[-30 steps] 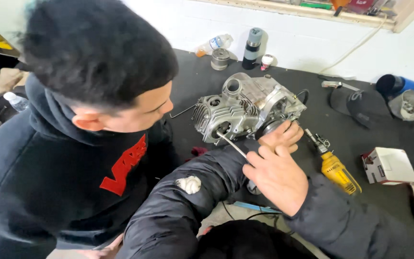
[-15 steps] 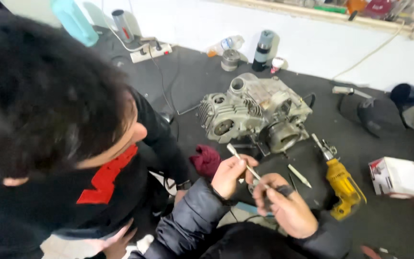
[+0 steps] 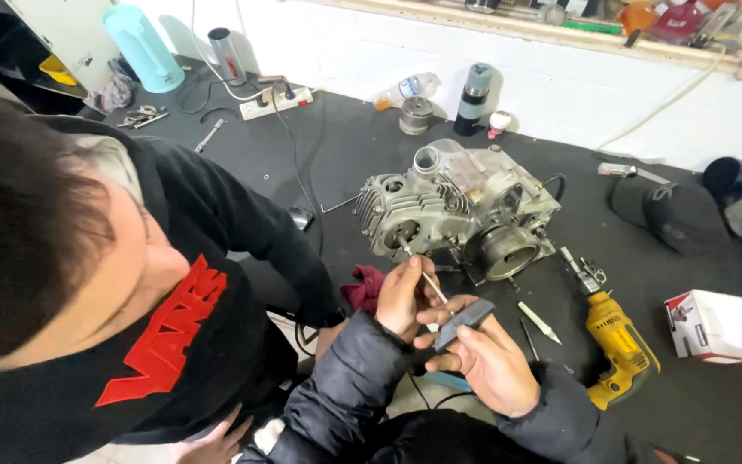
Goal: The person uses a screwdriver to loosen a bolt on a small engine block placed on a workbench. They then rotate the engine's flywheel by hand to check for movement. A second person stands nearby and observes the process.
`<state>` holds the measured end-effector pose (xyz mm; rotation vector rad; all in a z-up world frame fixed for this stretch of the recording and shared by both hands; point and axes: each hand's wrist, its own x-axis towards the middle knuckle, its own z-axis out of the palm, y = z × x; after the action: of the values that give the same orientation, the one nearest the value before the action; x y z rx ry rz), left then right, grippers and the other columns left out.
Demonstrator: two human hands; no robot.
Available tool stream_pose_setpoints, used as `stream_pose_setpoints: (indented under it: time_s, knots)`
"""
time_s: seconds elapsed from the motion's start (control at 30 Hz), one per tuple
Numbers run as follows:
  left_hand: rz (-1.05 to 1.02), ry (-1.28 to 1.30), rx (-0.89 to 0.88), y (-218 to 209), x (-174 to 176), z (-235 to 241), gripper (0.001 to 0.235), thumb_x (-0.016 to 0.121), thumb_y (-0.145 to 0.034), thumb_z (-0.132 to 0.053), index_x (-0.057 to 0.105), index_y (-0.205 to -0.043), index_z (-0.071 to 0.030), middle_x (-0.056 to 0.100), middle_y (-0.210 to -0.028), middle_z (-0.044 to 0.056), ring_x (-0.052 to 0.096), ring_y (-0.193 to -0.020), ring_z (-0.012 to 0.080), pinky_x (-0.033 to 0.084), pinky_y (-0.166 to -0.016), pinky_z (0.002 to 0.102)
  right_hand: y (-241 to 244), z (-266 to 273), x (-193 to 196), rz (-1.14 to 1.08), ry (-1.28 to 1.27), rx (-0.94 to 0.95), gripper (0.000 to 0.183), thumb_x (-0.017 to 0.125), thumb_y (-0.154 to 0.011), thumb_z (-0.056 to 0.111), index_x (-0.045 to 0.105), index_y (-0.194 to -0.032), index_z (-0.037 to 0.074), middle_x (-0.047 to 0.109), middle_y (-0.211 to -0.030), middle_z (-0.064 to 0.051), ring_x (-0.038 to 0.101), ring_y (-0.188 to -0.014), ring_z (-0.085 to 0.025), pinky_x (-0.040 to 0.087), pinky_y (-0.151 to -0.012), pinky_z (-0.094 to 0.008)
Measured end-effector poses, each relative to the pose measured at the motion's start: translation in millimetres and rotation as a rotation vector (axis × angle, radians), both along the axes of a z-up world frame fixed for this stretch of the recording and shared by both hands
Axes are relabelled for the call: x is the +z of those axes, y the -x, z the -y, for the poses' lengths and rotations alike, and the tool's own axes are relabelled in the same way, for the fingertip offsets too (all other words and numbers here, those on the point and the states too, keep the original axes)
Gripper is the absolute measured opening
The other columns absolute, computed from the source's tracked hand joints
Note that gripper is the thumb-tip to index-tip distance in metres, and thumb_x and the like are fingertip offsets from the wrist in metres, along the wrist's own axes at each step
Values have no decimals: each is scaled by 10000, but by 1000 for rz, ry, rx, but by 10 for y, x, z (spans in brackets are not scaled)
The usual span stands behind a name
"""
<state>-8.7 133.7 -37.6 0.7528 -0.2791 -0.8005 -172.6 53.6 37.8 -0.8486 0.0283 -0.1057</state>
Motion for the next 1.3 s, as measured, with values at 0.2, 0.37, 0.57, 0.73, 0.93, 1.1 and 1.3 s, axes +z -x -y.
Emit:
stream_pose_setpoints:
  time_s: [0.2,0.37,0.57,0.73,0.93,1.1,1.3]
  knots:
    - [0,68,-38,-35,178,-58,345,546,-1072,-397,602,-1010,-62,547,-726,21,526,-637,134,445,-585,276,-58,17,-9,3,-179,0,343,468,-1055,197,442,-1375,76,580,-1390,-228,639,-1208,-373,598,-871,-451]
    - [4,91,-16,-63,10,-5,357,547,-1074,-402,604,-1015,-54,543,-721,21,527,-637,141,451,-605,285,-83,36,28,-48,-17,-22,371,500,-1026,188,471,-1383,95,620,-1270,-201,665,-1087,-340,588,-834,-419]
    - [12,85,-30,20,49,-44,355,518,-1082,-392,602,-1030,-51,556,-730,17,541,-646,141,455,-615,290,39,-7,306,-137,1030,-106,361,569,-974,73,545,-1334,82,684,-1047,-123,683,-885,-219,556,-814,-326]
    - [70,73,-59,24,237,16,340,498,-1101,-369,593,-1036,-49,573,-729,22,553,-637,142,459,-608,290,35,89,141,-89,926,-143,282,542,-983,57,551,-1264,36,691,-1061,-124,684,-923,-199,550,-843,-333]
    - [49,67,-38,-104,273,60,334,528,-1070,-383,602,-1014,-62,567,-702,26,562,-623,147,477,-599,303,-102,74,157,-30,256,-143,269,464,-1052,157,472,-1287,26,668,-1204,-225,692,-1056,-313,569,-899,-450]
    - [53,103,-49,-162,112,61,357,534,-1086,-396,597,-995,-57,545,-704,21,546,-618,147,472,-593,299,-136,-148,289,-93,-155,-75,331,423,-1003,258,457,-1307,130,637,-1277,-180,672,-1129,-337,559,-877,-480]
    - [-35,35,-46,-148,220,18,339,516,-1066,-389,606,-997,-69,538,-709,15,543,-615,150,476,-593,305,-121,-66,163,-67,323,-70,251,514,-1017,210,507,-1266,172,677,-1149,-149,673,-1035,-304,573,-847,-452]
